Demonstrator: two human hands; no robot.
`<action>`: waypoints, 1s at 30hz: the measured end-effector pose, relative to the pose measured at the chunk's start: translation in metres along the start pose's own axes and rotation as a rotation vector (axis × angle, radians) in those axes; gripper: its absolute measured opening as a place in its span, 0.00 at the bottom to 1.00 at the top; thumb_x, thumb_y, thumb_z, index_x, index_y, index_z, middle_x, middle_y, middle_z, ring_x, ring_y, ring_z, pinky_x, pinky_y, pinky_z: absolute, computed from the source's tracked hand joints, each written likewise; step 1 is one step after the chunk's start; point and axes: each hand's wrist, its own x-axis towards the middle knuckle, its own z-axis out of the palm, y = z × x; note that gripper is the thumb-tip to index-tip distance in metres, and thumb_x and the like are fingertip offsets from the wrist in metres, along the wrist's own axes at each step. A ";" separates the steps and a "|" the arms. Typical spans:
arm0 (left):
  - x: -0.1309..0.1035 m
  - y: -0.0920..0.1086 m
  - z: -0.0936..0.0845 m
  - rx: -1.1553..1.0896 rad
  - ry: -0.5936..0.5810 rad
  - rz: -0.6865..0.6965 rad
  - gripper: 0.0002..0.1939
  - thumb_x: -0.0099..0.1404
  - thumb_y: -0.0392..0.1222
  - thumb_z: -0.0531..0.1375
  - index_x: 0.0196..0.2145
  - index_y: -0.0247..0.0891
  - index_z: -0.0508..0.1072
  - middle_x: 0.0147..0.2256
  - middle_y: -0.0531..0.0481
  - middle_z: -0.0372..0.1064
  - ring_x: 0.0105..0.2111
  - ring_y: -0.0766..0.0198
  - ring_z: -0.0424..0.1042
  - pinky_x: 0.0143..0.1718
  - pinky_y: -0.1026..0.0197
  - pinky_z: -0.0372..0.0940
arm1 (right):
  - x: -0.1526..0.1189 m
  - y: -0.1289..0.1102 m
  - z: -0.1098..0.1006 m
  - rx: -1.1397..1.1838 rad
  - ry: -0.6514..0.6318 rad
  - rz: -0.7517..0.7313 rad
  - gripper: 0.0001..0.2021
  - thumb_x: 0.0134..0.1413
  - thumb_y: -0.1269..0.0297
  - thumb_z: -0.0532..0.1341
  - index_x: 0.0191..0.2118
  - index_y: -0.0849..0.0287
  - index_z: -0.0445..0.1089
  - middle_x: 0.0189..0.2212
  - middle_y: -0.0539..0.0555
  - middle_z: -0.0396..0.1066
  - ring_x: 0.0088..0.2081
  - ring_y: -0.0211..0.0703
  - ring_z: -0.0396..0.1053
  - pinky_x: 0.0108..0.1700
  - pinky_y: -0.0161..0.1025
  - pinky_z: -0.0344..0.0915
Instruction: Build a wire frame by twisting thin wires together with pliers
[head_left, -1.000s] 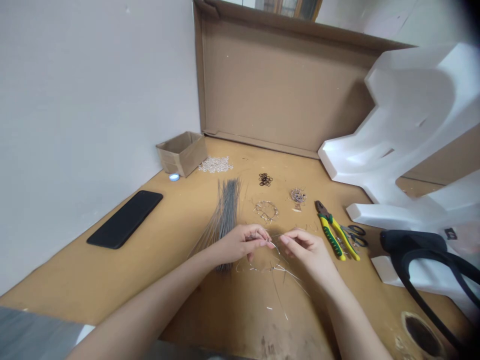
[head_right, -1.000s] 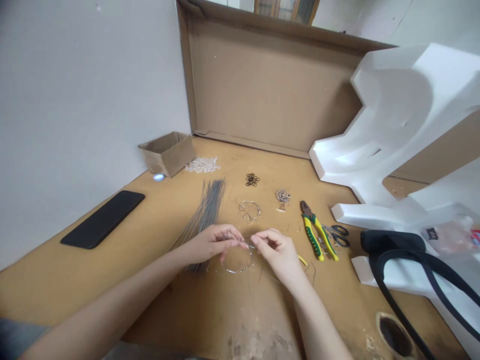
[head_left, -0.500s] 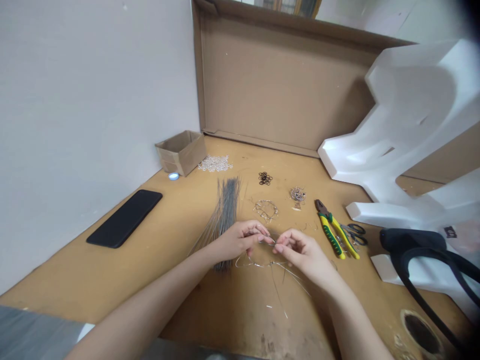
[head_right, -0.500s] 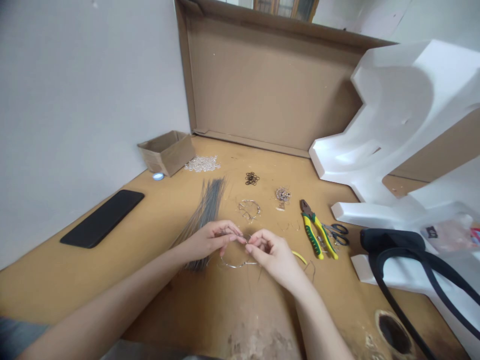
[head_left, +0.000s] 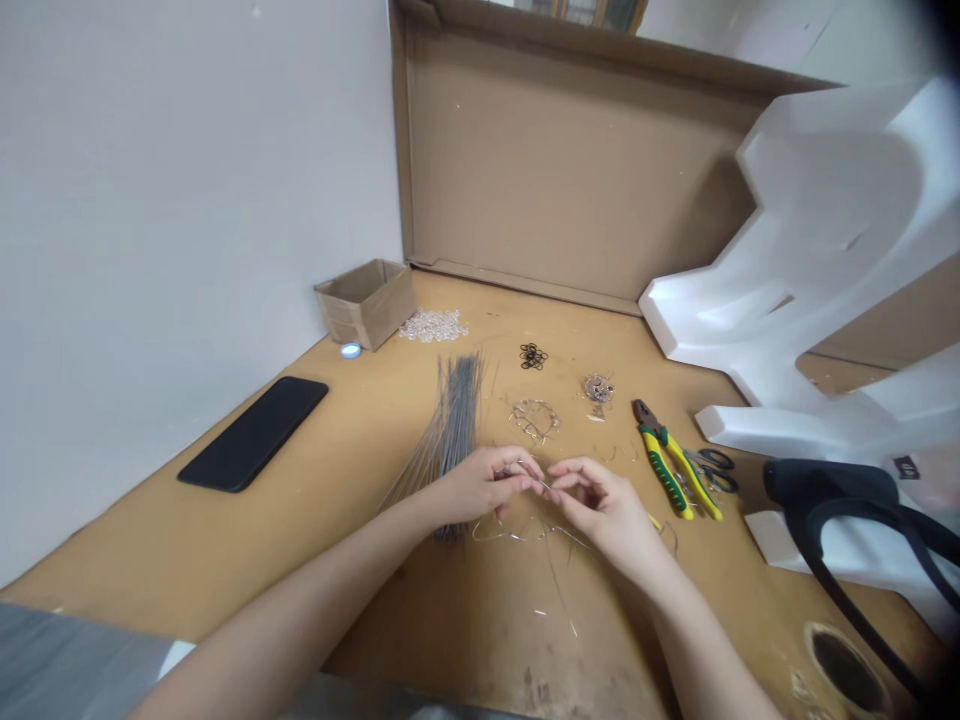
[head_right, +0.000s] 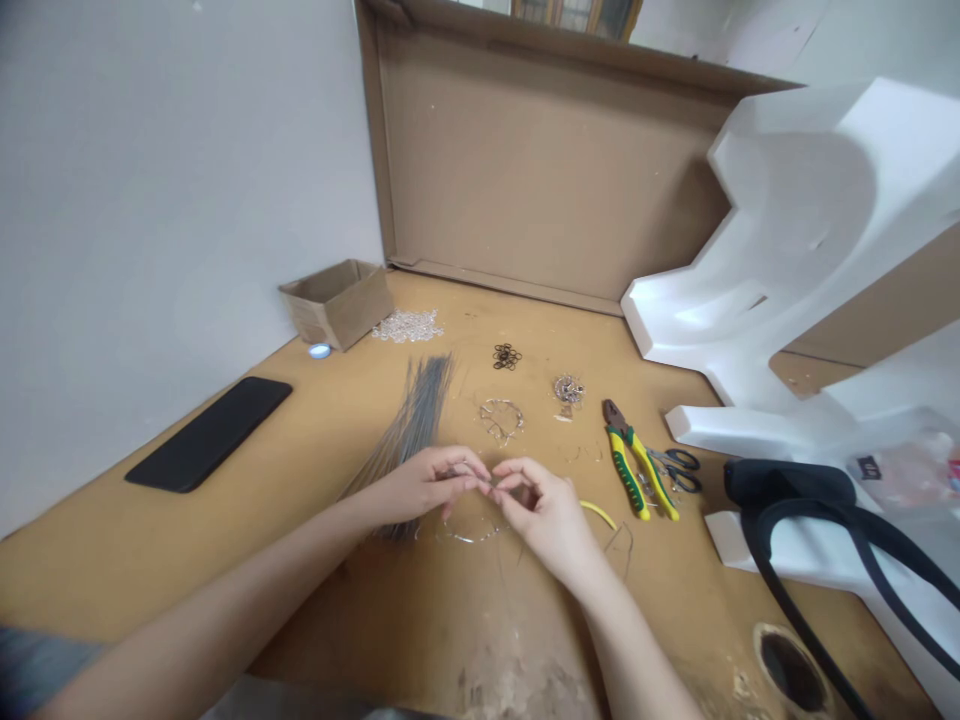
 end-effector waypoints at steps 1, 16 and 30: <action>0.000 -0.001 0.000 -0.018 -0.016 -0.003 0.11 0.58 0.44 0.55 0.37 0.35 0.67 0.35 0.49 0.71 0.18 0.75 0.61 0.20 0.69 0.61 | 0.000 0.000 0.001 -0.001 0.000 0.002 0.09 0.49 0.61 0.59 0.36 0.57 0.67 0.27 0.50 0.72 0.21 0.34 0.60 0.23 0.32 0.55; 0.000 0.001 0.000 -0.038 -0.002 -0.012 0.13 0.57 0.46 0.56 0.35 0.34 0.69 0.33 0.48 0.72 0.21 0.73 0.62 0.18 0.71 0.58 | 0.000 -0.003 -0.008 0.342 -0.220 0.051 0.10 0.49 0.63 0.59 0.39 0.58 0.65 0.31 0.52 0.70 0.31 0.36 0.66 0.33 0.34 0.61; 0.000 0.002 -0.002 -0.030 -0.013 -0.031 0.13 0.57 0.47 0.57 0.32 0.33 0.68 0.34 0.46 0.73 0.15 0.77 0.56 0.15 0.72 0.53 | 0.002 0.000 -0.010 0.268 -0.063 0.085 0.09 0.46 0.60 0.62 0.29 0.61 0.71 0.22 0.51 0.68 0.24 0.35 0.64 0.28 0.35 0.61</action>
